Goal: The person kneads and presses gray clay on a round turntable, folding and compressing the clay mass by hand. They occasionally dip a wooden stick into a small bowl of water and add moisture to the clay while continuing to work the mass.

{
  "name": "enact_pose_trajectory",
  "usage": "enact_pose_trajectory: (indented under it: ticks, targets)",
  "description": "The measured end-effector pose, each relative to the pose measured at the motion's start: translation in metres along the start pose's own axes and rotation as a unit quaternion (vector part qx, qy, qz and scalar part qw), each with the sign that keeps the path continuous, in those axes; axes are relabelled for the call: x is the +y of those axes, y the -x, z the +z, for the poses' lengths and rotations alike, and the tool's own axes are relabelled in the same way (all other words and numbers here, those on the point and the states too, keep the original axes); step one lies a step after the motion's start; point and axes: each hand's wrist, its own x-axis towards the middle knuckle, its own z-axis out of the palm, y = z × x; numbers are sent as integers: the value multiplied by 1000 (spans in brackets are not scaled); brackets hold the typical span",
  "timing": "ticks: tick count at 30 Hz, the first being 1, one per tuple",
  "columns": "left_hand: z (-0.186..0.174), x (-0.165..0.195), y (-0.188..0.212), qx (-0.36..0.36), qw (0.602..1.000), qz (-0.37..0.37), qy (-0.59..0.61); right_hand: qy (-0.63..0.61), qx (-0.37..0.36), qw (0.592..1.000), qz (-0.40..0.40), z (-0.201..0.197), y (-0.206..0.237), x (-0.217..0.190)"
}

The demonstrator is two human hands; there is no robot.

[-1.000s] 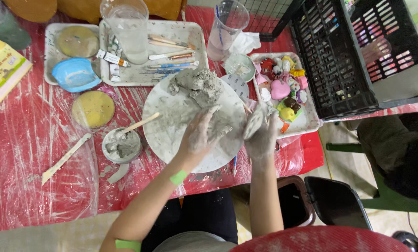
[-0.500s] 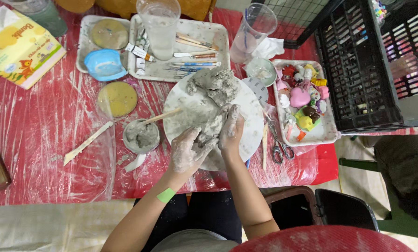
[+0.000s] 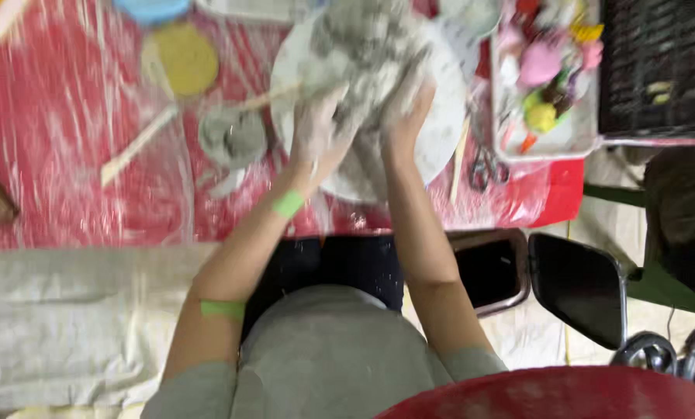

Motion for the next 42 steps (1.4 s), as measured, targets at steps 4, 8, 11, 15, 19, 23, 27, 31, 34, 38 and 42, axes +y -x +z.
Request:
enact_pose_trajectory:
  ticks: [4, 8, 11, 15, 19, 23, 27, 31, 34, 38, 42]
  targets:
    - [5, -7, -43, -20, 999, -10, -38, -227, -30, 973, 17, 9, -47, -21]
    - [6, -4, -46, -60, 992, -108, -8, -180, -44, 976, 112, 10, -54, -23]
    - [9, -9, -47, -45, 997, -68, 1, -231, -52, 971, 31, 13, -55, -14]
    - [16, -17, -54, -49, 996, -65, -44, -203, -30, 973, 105, 18, -65, -6]
    - [20, -19, -58, -33, 997, -74, 7, -203, -36, 974, 90, 18, -74, -8]
    - [23, -22, -66, -18, 999, -45, -20, -269, -63, 954, 120, 18, -83, -9]
    - [27, -21, -76, -55, 994, -87, -21, -236, -38, 966, 98, 16, -93, -10]
    - [22, -23, -82, -20, 1000, -21, 6, -231, -59, 964, 121, 18, -97, -22]
    - [-6, -33, -82, -25, 998, -55, 4, -239, -71, 962, 114, 37, -90, -39]
    - [-10, -38, -86, -43, 995, -83, -33, -233, -89, 964, 96, 44, -95, -40]
    - [-11, -38, -99, 37, 997, -21, -63, -220, -93, 971, -16, 47, -108, -44]
